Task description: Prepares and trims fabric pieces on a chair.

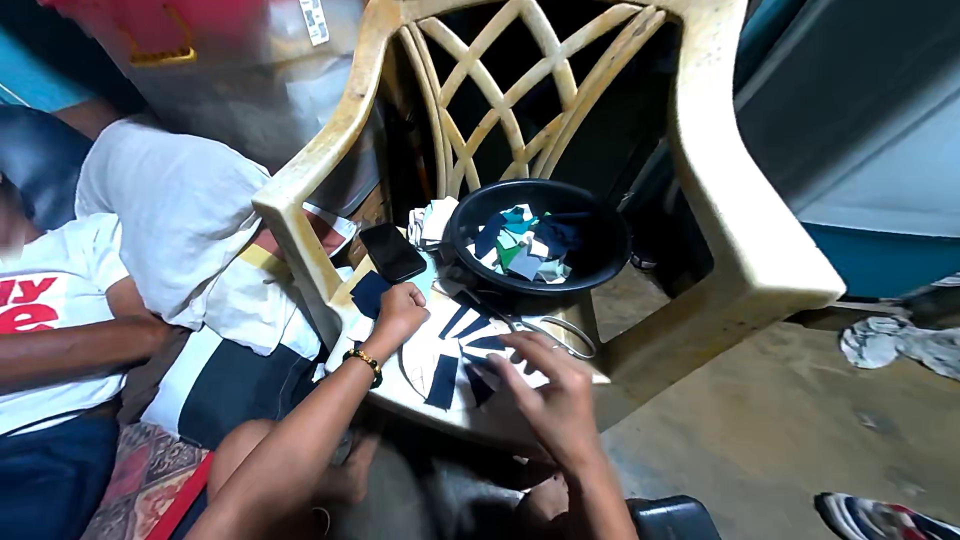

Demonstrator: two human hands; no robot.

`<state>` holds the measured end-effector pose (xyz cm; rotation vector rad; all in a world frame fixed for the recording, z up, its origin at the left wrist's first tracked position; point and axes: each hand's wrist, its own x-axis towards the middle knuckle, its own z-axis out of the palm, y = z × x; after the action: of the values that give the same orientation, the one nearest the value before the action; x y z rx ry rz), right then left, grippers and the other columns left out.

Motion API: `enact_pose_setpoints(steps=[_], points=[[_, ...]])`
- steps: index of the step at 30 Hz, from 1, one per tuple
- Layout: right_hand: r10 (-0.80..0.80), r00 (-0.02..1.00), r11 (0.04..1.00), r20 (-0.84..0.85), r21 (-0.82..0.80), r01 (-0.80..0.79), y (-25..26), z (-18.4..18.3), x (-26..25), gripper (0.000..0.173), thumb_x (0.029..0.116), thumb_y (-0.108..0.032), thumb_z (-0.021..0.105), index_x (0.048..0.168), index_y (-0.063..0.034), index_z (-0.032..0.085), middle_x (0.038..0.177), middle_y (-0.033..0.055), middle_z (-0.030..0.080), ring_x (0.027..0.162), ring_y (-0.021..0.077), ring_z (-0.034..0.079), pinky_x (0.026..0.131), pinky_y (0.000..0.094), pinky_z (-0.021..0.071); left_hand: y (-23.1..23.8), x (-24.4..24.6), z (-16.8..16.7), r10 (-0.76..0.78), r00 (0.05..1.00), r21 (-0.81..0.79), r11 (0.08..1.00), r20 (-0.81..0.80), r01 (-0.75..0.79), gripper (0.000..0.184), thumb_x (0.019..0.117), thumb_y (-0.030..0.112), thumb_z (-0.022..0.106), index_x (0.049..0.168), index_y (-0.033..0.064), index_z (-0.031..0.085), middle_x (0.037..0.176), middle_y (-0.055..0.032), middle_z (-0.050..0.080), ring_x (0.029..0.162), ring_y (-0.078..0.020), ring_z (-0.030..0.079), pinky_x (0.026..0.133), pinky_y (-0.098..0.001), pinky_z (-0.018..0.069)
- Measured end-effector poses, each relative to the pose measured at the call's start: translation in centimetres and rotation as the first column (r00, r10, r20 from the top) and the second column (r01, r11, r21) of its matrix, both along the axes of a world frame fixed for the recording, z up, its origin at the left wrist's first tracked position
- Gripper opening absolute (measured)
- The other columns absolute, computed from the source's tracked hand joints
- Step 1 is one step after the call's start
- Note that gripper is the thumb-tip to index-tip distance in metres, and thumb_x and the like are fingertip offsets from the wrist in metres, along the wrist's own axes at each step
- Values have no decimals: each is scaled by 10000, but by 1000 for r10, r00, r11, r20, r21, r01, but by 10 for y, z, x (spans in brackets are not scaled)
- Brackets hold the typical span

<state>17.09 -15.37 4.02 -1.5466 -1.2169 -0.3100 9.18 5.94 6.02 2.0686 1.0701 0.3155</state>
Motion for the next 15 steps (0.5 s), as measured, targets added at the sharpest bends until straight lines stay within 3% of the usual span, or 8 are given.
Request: enact_pose_setpoints(steps=[7, 11, 13, 15], points=[[-41, 999, 998, -4, 37, 41, -12, 0, 15, 237, 931, -150, 656, 984, 57, 758, 907, 169, 728, 728, 89, 643, 657, 180, 517, -9, 1, -4, -13, 1000, 50, 999, 22, 11, 143, 856, 19, 727, 973, -18, 655, 795, -117, 615, 750, -233, 596, 730, -433, 518], [-23, 1000, 1000, 12, 14, 23, -8, -1, 13, 253, 925, -168, 649, 962, 57, 757, 885, 172, 723, 713, 83, 633, 642, 175, 506, -7, -19, 18, -78, 996, 116, 990, -44, 83, 170, 955, 78, 650, 1104, 9, 695, 1054, -165, 708, 995, -295, 682, 912, -513, 529], [-8, 1000, 1000, 10, -3, 8, -6, -1, 12, 259, 926, -174, 648, 963, 59, 757, 891, 176, 725, 722, 87, 638, 646, 178, 507, 2, -42, 30, -23, 998, 170, 985, 51, 14, 164, 963, 53, 649, 1103, -7, 709, 1094, -180, 714, 1019, -309, 695, 932, -518, 544], [0, 1000, 1000, 6, -18, 0, -3, -3, 9, 263, 927, -178, 646, 959, 59, 756, 890, 178, 725, 720, 85, 632, 642, 175, 498, 17, -69, 33, 72, 982, 204, 973, 176, -108, 117, 938, 20, 682, 1046, -18, 707, 1042, -173, 711, 927, -282, 699, 861, -482, 567]])
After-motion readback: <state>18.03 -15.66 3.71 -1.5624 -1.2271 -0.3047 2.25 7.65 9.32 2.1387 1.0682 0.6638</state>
